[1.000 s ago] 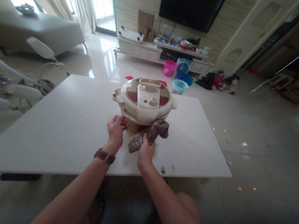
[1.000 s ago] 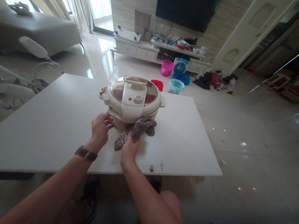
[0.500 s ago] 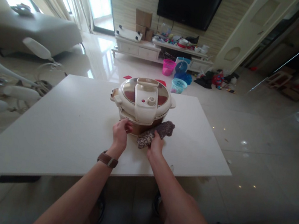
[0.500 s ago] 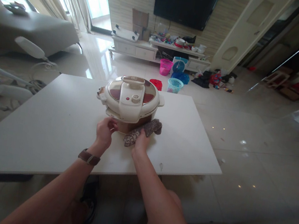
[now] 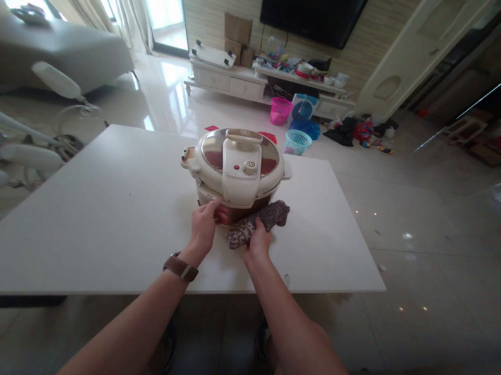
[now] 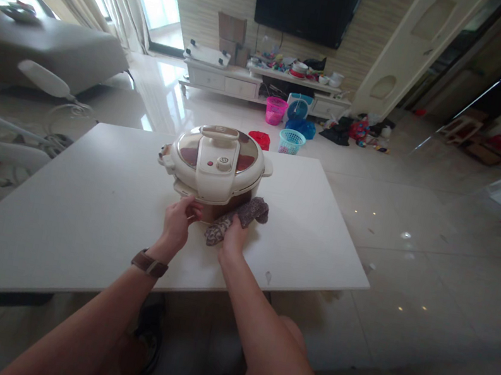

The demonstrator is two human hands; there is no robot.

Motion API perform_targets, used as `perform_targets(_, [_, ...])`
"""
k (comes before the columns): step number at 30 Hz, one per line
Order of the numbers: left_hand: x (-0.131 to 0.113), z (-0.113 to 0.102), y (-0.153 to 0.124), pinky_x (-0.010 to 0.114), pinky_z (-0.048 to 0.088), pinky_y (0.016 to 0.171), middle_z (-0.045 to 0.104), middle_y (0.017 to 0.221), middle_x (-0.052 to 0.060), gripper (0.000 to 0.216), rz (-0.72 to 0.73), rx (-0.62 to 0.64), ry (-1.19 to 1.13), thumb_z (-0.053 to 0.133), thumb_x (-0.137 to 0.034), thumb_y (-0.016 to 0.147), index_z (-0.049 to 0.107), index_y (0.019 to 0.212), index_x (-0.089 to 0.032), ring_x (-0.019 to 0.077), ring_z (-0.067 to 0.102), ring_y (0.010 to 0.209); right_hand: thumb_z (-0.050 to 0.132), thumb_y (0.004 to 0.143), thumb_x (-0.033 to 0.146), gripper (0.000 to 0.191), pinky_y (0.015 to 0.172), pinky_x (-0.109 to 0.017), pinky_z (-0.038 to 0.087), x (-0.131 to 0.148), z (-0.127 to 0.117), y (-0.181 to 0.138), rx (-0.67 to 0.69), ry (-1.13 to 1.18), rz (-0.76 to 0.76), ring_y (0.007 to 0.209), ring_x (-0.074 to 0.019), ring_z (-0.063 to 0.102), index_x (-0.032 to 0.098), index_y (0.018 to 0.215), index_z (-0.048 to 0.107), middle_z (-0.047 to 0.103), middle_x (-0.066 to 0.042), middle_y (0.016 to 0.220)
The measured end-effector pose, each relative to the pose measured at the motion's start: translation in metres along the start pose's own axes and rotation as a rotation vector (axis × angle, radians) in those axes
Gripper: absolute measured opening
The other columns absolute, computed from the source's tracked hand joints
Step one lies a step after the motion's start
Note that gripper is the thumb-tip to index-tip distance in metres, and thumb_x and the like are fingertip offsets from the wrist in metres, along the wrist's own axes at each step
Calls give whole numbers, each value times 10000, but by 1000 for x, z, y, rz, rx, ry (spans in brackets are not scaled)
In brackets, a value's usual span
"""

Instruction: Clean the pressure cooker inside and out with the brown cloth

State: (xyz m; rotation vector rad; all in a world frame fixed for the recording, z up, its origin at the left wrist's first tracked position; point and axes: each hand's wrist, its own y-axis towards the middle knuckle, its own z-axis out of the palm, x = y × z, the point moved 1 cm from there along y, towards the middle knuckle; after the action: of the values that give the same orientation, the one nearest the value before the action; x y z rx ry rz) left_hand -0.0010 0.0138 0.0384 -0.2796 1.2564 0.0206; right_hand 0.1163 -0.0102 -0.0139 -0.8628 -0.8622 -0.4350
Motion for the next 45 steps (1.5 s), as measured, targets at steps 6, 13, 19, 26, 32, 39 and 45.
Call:
perform_targets(6, [2, 2, 0, 278, 466, 558, 632, 554, 57, 366, -51, 28, -5, 647, -495, 794, 692, 642, -165, 162, 586, 519, 687, 846, 249, 166, 729, -270, 568, 2, 1, -3, 5, 6, -2, 819, -170, 717, 162, 985, 714, 778, -18, 875])
perform_targets(13, [6, 7, -2, 271, 462, 541, 645, 553, 40, 315, -85, 49, -107, 648, -486, 773, 669, 701, -179, 164, 600, 510, 682, 842, 229, 149, 730, -258, 562, 4, 2, -6, 10, 23, 25, 801, -156, 715, 161, 970, 716, 779, -12, 880])
perform_targets(19, [6, 12, -3, 277, 457, 546, 645, 560, 40, 340, -112, 62, -127, 644, -517, 790, 626, 693, -192, 166, 604, 517, 680, 839, 228, 163, 748, -263, 568, 4, 1, -5, 6, 6, 16, 818, -158, 718, 167, 986, 716, 781, -11, 897])
perform_targets(26, [8, 12, -3, 280, 450, 563, 653, 581, 43, 391, -116, 91, -125, 649, -566, 799, 663, 744, -178, 167, 605, 535, 702, 818, 265, 181, 711, -270, 574, -1, -1, 0, 7, -16, -3, 828, -179, 730, 175, 975, 711, 777, -14, 863])
perform_targets(32, [6, 13, -6, 273, 466, 567, 640, 585, 35, 420, -162, 118, -183, 687, -583, 788, 667, 762, -164, 159, 600, 549, 697, 810, 255, 182, 692, -270, 571, 4, 1, -5, 2, -14, 21, 810, -178, 719, 168, 969, 718, 785, -26, 886])
perform_targets(39, [3, 12, -10, 291, 483, 587, 675, 635, 45, 250, -190, 184, -218, 620, -424, 741, 646, 734, -176, 163, 609, 558, 683, 822, 239, 193, 722, -264, 568, 6, 1, -6, 10, -11, 16, 807, -165, 716, 164, 997, 718, 784, -18, 900])
perform_targets(45, [5, 17, -15, 270, 472, 569, 779, 813, 95, 222, -196, 201, -181, 702, -282, 570, 716, 731, -130, 124, 593, 535, 685, 817, 227, 160, 678, -247, 555, 6, 1, -5, 6, -4, 25, 775, -159, 716, 163, 956, 730, 782, -12, 861])
